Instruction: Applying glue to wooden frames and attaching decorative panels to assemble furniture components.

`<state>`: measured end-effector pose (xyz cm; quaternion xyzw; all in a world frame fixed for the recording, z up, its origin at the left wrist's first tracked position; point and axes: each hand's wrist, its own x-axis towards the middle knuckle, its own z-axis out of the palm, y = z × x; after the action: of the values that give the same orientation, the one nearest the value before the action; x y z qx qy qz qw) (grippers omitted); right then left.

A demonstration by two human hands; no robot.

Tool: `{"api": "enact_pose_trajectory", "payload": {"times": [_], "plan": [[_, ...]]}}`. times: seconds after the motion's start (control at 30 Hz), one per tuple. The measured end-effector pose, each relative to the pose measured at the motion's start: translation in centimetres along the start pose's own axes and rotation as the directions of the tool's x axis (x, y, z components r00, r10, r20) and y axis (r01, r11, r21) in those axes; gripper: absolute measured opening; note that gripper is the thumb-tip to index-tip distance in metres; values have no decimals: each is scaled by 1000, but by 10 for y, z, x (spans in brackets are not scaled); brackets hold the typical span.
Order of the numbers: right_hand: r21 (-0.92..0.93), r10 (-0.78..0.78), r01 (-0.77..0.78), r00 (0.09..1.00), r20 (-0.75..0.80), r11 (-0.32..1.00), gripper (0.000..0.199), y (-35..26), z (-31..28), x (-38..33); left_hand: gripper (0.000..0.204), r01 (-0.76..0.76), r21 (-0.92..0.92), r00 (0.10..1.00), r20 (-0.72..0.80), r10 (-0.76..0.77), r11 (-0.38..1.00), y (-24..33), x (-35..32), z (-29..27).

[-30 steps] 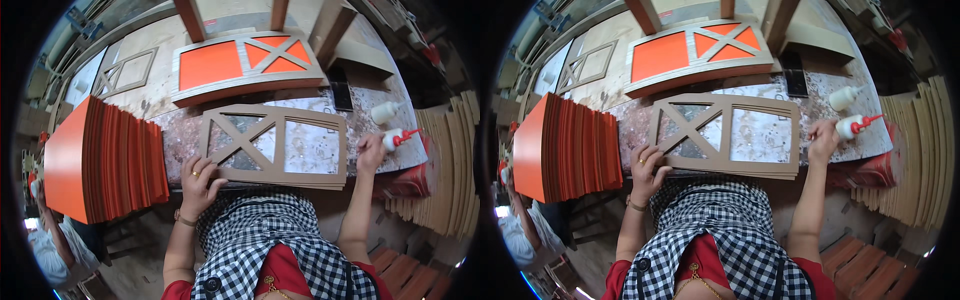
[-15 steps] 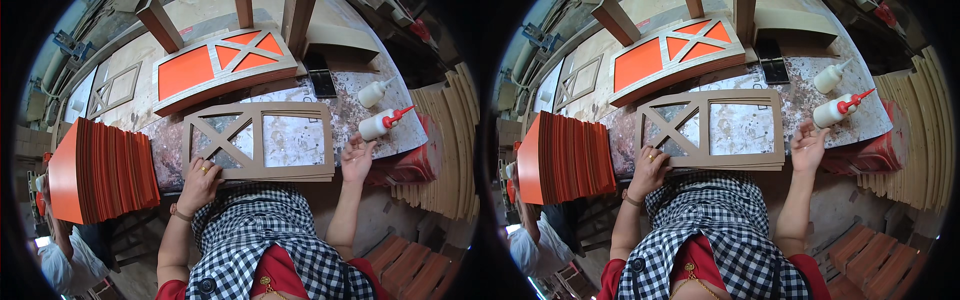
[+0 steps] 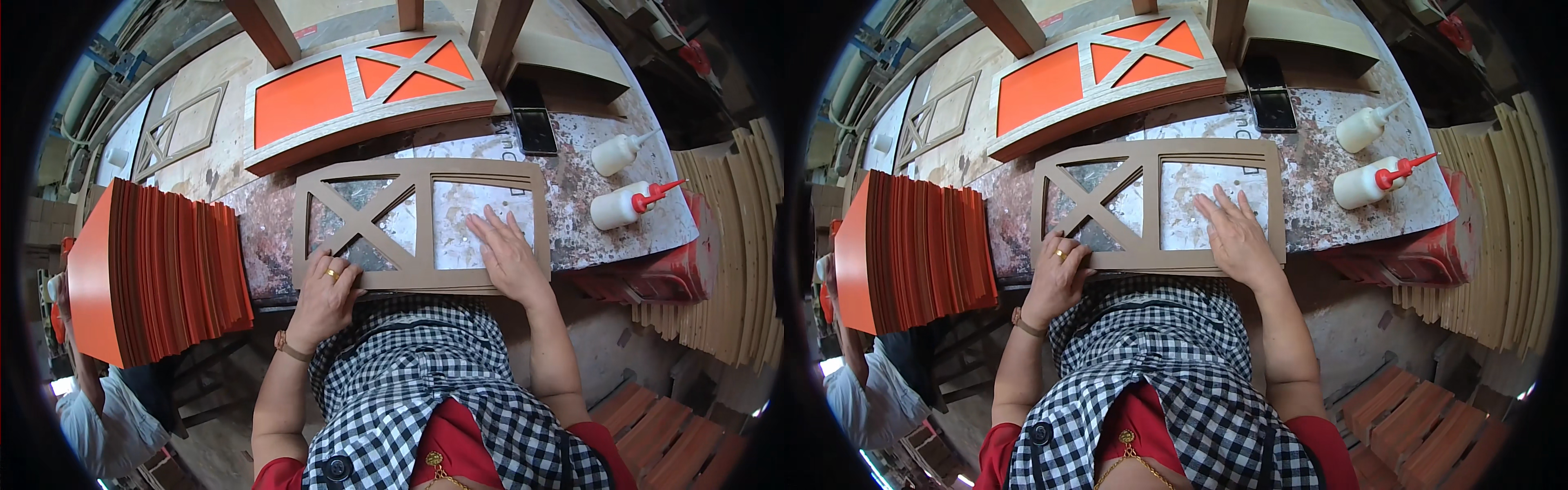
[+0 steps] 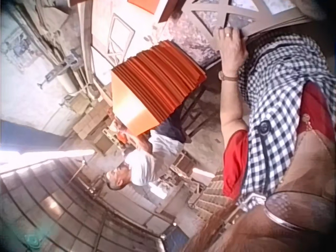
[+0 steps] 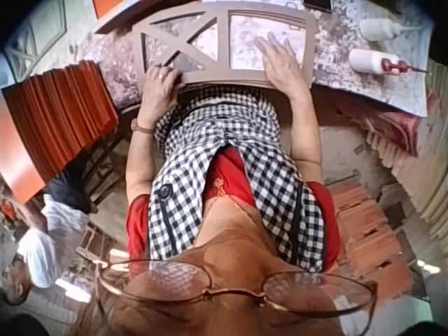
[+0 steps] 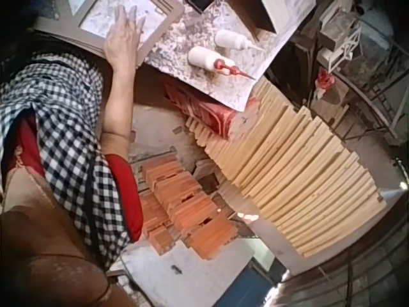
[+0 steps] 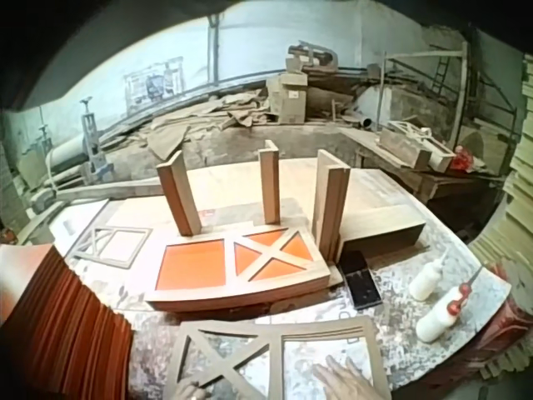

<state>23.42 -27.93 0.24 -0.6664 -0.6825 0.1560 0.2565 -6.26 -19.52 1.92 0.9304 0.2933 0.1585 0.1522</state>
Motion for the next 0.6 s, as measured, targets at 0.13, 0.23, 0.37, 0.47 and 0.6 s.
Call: {"api": "enact_pose_trajectory", "payload": {"times": [0.13, 0.23, 0.37, 0.47, 0.6], "plan": [[126, -28, 11, 991, 133, 992, 39, 0, -9, 0, 30, 12, -12, 999, -30, -12, 1000, 2, -2, -1], [315, -31, -30, 982, 188, 949, 39, 6, -16, -1, 30, 9, -24, 999, -45, -10, 1000, 0, -3, 2], [807, 106, -4, 992, -73, 590, 39, 16, -25, -19, 31, 0, -35, 999, -55, -2, 999, -2, -2, 6], [919, 476, 394, 806, -352, 14, 29, 32, -41, -56, 31, 8, -40, 998, -56, -10, 999, -2, -5, 7], [866, 836, 500, 466, -290, 21, 32, 105, -49, -137, 30, 12, 9, 999, -32, -12, 1000, 7, -3, -1]]}}
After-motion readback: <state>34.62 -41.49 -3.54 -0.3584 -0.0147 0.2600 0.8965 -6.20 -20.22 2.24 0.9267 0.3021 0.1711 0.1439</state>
